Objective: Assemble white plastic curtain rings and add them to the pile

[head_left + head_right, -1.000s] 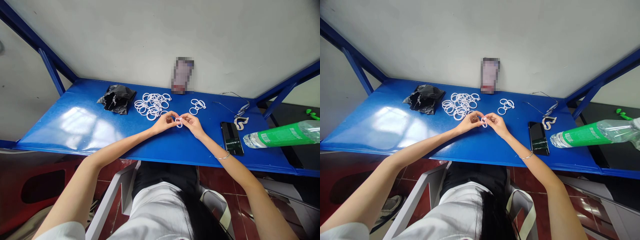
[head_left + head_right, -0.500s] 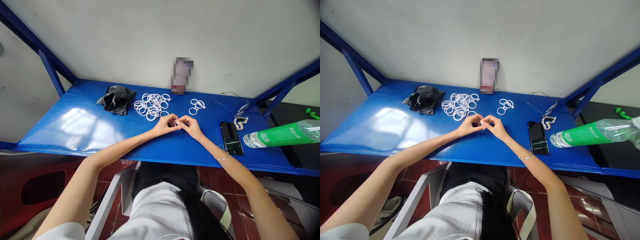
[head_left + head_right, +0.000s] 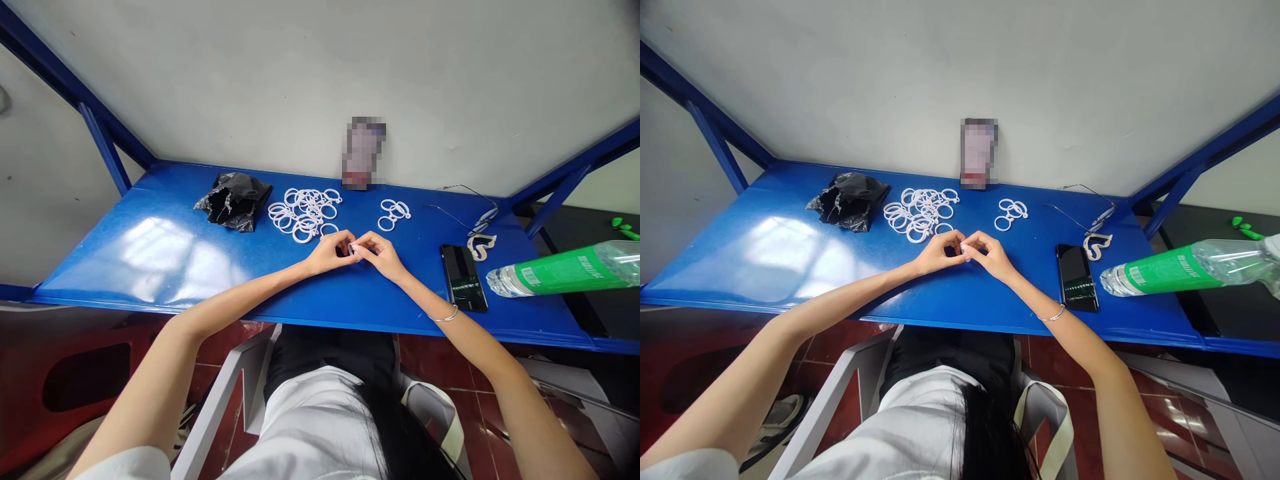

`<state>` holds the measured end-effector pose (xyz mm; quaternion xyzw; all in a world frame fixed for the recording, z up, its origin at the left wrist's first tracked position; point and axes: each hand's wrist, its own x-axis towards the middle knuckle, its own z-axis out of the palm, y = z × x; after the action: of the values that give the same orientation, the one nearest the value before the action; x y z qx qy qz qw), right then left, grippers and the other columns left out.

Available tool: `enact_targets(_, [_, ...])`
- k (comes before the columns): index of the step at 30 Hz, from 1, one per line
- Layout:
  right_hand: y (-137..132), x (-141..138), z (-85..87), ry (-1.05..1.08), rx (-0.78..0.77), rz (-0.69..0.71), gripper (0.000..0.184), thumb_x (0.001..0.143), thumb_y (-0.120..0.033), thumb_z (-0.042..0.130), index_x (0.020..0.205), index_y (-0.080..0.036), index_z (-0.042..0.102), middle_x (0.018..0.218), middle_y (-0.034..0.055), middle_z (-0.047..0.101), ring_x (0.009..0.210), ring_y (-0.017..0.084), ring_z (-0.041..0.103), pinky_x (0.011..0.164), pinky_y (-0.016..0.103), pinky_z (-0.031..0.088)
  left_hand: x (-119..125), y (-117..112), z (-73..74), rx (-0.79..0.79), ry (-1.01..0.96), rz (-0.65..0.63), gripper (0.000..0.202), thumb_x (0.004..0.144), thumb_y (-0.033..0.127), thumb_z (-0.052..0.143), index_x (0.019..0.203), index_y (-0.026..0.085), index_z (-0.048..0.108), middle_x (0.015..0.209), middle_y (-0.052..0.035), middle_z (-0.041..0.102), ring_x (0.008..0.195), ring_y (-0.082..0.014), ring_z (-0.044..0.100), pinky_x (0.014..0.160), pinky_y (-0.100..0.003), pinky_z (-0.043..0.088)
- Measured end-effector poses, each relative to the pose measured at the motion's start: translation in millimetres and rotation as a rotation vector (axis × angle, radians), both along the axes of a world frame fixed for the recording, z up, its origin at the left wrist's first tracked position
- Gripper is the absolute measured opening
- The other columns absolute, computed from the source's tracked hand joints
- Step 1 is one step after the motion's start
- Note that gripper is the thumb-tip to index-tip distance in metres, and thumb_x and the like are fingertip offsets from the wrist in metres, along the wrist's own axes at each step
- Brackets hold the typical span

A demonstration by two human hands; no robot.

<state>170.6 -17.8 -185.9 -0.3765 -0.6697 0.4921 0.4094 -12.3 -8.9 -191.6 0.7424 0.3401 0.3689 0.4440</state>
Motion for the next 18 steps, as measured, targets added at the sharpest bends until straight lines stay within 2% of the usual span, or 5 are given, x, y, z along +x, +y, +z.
enact_targets(6, [0.3,-0.9,-2.3,0.029,-0.033,-0.011,0.025,0.081,-0.045,0.068,0.086,-0.021,0.063,0.079,0.0001,0.066,0.071,0.014,0.064,0.07,0.028,0.051,-0.2,-1.9,4.6,0.003,0.004,0.003,0.034,0.077,0.044,0.067,0.088,0.014,0.056,0.074,0.0,0.059,0.061,-0.0094,0.054,0.059,-0.022,0.044])
enact_targets(14, [3.9,-1.4,-8.5,0.113,-0.178,0.027,0.027,0.079,-0.045,0.07,0.09,-0.021,0.064,0.087,0.0017,0.068,0.078,0.014,0.064,0.071,0.027,0.051,-0.5,-3.0,6.2,-0.021,-0.011,0.03,0.033,0.077,0.043,0.067,0.085,0.014,0.055,0.072,0.0005,0.059,0.061,-0.0095,0.054,0.059,-0.022,0.045])
enact_targets(18, [5.5,-1.0,-10.1,0.125,-0.199,0.028,0.025,0.078,-0.043,0.071,0.087,-0.021,0.064,0.083,0.0004,0.066,0.073,0.012,0.061,0.069,0.026,0.05,-0.2,-2.8,5.9,-0.036,-0.008,0.024,0.033,0.077,0.044,0.066,0.085,0.015,0.054,0.072,0.0004,0.059,0.061,-0.0093,0.054,0.059,-0.022,0.045])
